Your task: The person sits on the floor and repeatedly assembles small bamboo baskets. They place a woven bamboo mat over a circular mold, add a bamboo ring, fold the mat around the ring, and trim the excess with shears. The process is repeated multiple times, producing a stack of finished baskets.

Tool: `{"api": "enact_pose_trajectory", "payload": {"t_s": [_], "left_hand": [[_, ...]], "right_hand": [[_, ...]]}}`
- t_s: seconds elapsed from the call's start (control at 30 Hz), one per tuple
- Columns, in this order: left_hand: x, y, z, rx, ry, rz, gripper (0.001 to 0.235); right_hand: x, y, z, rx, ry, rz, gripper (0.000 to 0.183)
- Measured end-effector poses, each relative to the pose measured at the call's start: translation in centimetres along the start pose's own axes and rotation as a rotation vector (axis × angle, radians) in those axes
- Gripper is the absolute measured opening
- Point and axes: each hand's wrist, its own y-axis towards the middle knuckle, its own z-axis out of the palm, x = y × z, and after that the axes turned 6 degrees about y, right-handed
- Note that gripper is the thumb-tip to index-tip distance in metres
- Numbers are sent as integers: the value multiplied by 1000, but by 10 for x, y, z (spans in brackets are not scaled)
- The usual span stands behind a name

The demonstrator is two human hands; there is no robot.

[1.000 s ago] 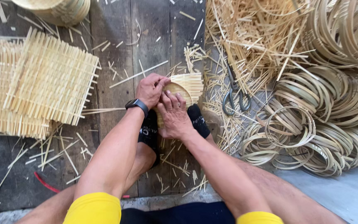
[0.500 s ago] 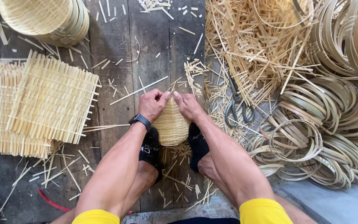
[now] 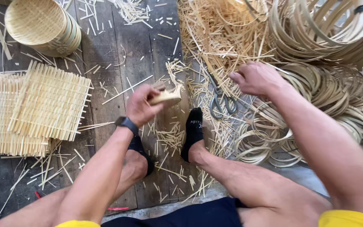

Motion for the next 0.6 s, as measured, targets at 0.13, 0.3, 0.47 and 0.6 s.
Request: {"api": "enact_pose_trajectory", "payload": {"t_s": [0.13, 0.3, 0.47, 0.6], "left_hand": [[-20, -62, 23, 185, 472, 233, 21], [-9, -117, 14, 313, 792, 344, 31], [-27, -105, 19, -40, 607, -37, 76], [-32, -67, 63, -263, 535, -332, 119]], "right_hand": [[-35, -24, 29, 38, 109, -53, 44], [-71, 41, 182, -57, 448, 3, 32], [-96, 81, 281, -410, 312, 140, 74], [-104, 92, 296, -62, 557, 312, 65]]}}
